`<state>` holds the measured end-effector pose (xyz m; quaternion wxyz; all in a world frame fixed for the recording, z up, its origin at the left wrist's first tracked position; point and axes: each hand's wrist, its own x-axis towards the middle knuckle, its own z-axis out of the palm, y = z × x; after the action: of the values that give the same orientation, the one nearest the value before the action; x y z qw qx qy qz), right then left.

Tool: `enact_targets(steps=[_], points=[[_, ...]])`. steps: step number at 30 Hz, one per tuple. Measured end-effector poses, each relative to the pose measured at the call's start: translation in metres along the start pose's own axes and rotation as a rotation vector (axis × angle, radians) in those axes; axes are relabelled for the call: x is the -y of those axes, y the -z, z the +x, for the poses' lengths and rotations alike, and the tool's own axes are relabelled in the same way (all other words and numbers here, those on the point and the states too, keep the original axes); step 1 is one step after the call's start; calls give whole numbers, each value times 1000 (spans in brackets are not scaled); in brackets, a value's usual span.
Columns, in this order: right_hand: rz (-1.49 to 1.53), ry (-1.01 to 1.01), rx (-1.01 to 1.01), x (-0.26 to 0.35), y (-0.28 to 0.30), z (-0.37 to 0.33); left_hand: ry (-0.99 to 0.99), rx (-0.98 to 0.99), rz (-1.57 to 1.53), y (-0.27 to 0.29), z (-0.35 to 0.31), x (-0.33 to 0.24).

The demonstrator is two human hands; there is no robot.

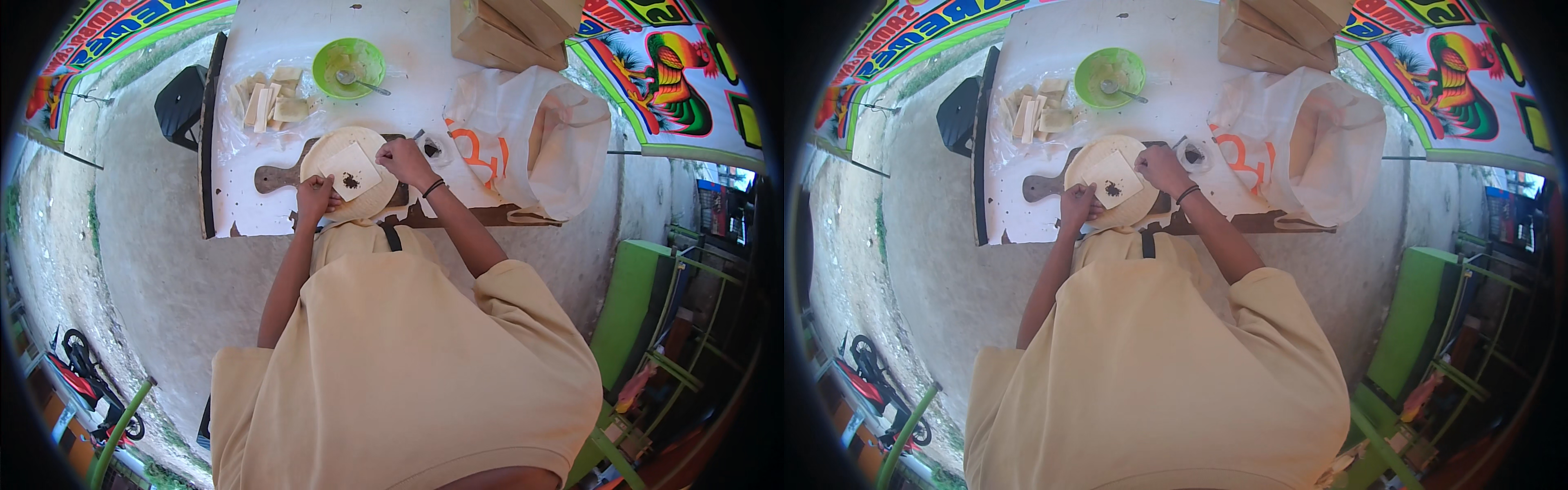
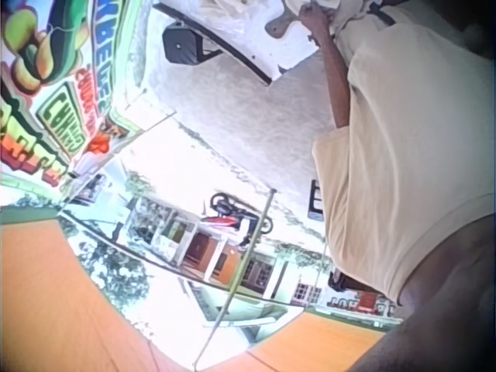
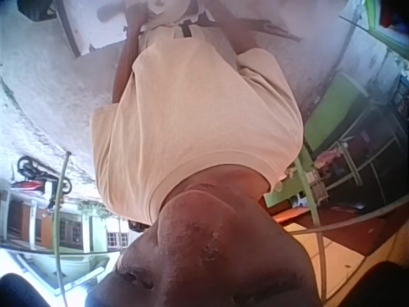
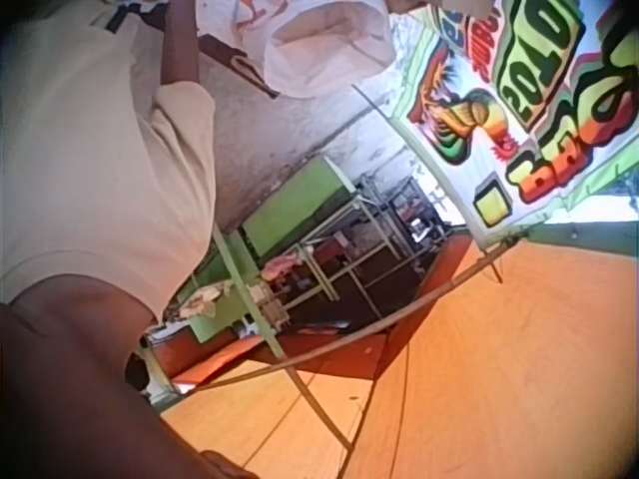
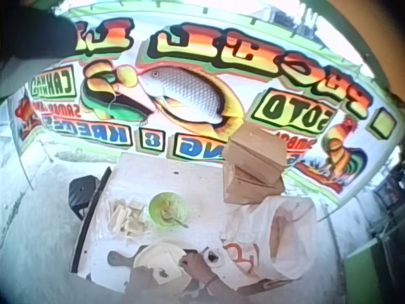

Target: The person assembles a food item on a wooden board by spreading a green paste onto a flatbread, placing rectangular tofu pieces on top, and folding the flatbread over the filling. The person repeats this process with additional flatbreads and tofu pieces.

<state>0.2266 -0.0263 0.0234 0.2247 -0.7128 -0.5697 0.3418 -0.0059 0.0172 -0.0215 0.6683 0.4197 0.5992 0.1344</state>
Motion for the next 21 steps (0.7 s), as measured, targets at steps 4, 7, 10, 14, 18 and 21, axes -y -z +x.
enact_targets(steps=[4,7,10,14,18,21], points=[[47,30,92,3,-39,3,-29,9,-10,0,-2,0],[37,51,68,0,-51,3,-28,1,-12,0,-3,-1],[11,70,74,0,-56,2,-26,13,-19,1,-1,2],[-3,87,10,4,-47,-4,-25,12,-22,0,-1,2],[4,-61,-172,6,0,-10,-27,1,-8,0,0,3],[-43,-148,-500,-10,49,-14,-7,8,0,0,1,3]])
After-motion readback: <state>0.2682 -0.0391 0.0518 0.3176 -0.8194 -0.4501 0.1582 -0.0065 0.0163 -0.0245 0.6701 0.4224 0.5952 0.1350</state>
